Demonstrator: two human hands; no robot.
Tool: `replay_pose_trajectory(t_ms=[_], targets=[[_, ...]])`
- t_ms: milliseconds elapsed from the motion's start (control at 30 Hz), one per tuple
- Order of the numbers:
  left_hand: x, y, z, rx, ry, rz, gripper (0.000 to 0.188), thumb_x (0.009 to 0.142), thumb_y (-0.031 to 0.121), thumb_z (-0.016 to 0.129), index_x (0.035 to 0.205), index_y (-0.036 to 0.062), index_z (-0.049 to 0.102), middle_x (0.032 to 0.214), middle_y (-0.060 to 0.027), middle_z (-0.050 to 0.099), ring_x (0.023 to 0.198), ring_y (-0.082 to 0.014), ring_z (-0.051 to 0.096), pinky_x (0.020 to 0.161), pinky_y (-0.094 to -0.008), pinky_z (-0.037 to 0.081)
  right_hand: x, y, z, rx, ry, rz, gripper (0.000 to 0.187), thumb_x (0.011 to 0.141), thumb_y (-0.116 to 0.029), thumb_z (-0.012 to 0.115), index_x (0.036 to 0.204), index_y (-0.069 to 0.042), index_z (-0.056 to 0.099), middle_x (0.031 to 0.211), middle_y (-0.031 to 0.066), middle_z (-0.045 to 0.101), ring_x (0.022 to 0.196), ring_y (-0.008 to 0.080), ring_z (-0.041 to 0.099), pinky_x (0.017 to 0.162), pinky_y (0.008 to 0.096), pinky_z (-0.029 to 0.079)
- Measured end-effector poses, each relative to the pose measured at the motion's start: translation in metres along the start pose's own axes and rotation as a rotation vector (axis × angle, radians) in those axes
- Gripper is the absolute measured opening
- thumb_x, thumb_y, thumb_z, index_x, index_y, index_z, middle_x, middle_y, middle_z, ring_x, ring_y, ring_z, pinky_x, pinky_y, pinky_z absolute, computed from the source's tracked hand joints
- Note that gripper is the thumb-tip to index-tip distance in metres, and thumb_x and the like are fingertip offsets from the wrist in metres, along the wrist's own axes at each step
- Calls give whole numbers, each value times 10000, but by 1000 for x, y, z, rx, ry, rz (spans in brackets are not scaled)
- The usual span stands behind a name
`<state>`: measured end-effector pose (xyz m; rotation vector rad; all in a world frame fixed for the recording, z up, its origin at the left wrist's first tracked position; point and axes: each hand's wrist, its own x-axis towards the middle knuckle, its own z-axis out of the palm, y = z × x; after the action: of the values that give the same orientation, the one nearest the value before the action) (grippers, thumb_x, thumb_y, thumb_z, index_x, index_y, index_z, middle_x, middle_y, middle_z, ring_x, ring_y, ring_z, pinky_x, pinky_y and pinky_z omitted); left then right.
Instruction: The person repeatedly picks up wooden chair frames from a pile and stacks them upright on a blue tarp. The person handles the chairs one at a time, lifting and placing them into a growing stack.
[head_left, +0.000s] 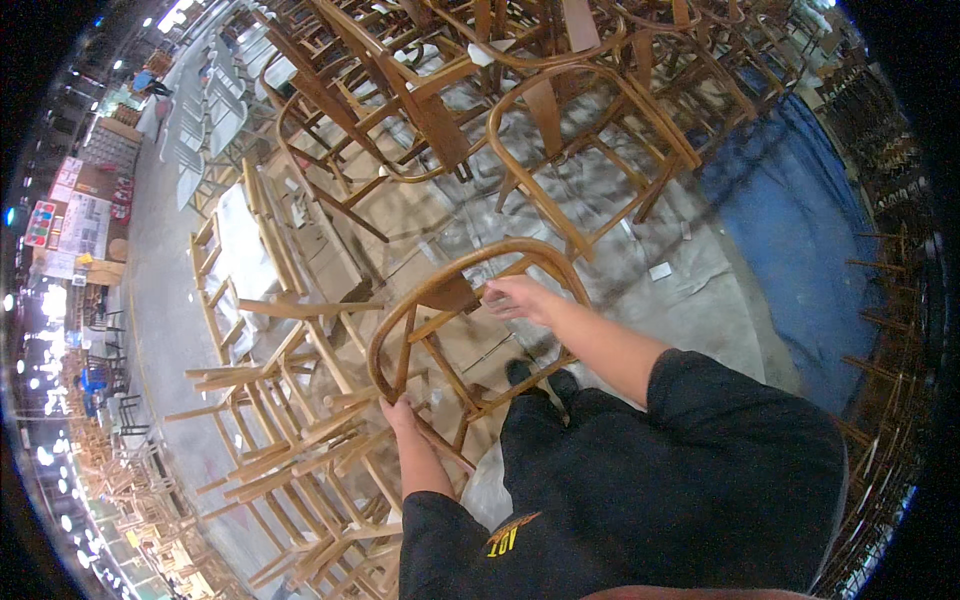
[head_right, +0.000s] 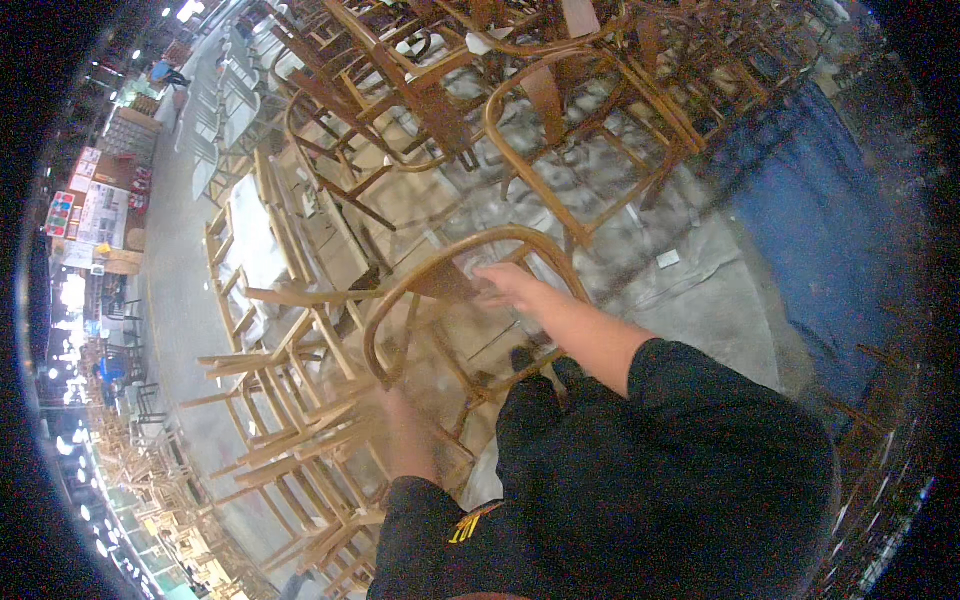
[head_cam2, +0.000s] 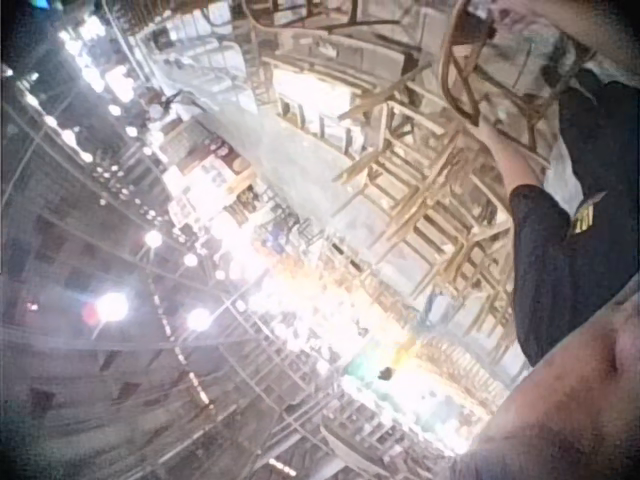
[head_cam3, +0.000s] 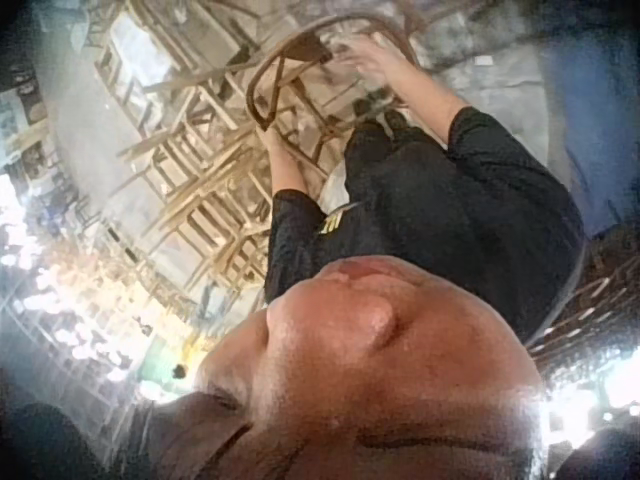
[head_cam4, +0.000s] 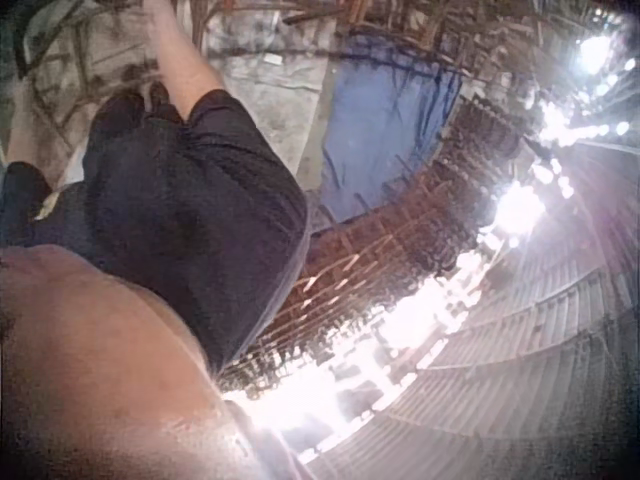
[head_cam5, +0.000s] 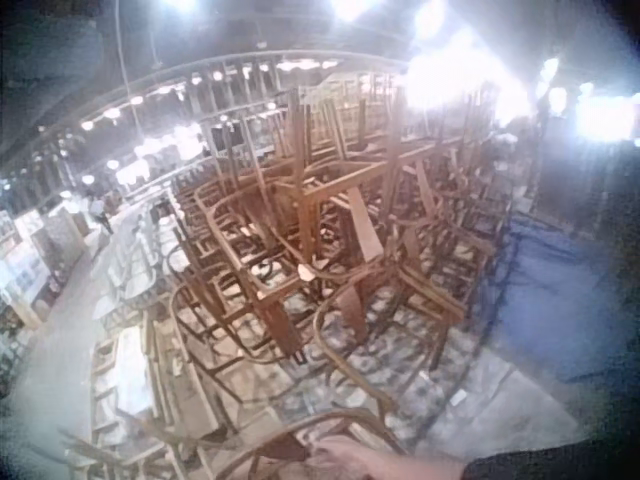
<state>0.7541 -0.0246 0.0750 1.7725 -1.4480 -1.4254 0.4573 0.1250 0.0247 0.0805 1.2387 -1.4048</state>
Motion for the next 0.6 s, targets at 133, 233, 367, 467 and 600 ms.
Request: replay_pose_trajectory(t_ms=[133, 233, 367, 467, 600], targets=[[88, 36, 39, -169, -71, 108, 475, 813, -53, 629, 1275, 25, 551, 956, -65, 610, 705, -151, 558, 574, -290, 435, 11, 8, -83, -665, 511, -150, 335, 939, -356, 674, 996, -28, 710, 942, 124, 732, 889, 370, 717, 769, 449, 560], [154, 62, 64, -137, -34, -2, 474, 776, -59, 625, 1241, 10, 558, 887, -62, 598, 681, -163, 548, 573, -325, 440, 5, 25, -142, -995, 838, -78, 477, 847, -409, 736, 1122, -21, 698, 1028, 231, 725, 926, 400, 701, 817, 432, 554], [214, 33, 92, -154, -41, -92, 542, 756, -79, 591, 1291, -11, 533, 1007, -115, 619, 757, -208, 600, 630, -364, 519, -10, 49, -186, -857, 993, 191, 604, 818, -393, 787, 1313, -89, 620, 1240, 237, 662, 1067, 414, 671, 816, 532, 544], [230, 57, 88, 21, -114, -89, 600, 770, -84, 585, 1357, 8, 500, 1039, -131, 621, 765, -227, 615, 656, -375, 551, 12, 64, -163, -143, 834, 401, 705, 773, -343, 851, 1352, -56, 569, 1347, 198, 579, 1132, 392, 599, 816, 616, 503], [233, 77, 80, -55, -297, -403, 680, 816, -82, 594, 1457, 82, 437, 1006, -124, 608, 737, -232, 614, 619, -376, 552, 34, 90, -176, -11, 720, 380, 592, 778, -320, 839, 1265, -69, 616, 1251, 132, 631, 1088, 293, 599, 858, 535, 506]])
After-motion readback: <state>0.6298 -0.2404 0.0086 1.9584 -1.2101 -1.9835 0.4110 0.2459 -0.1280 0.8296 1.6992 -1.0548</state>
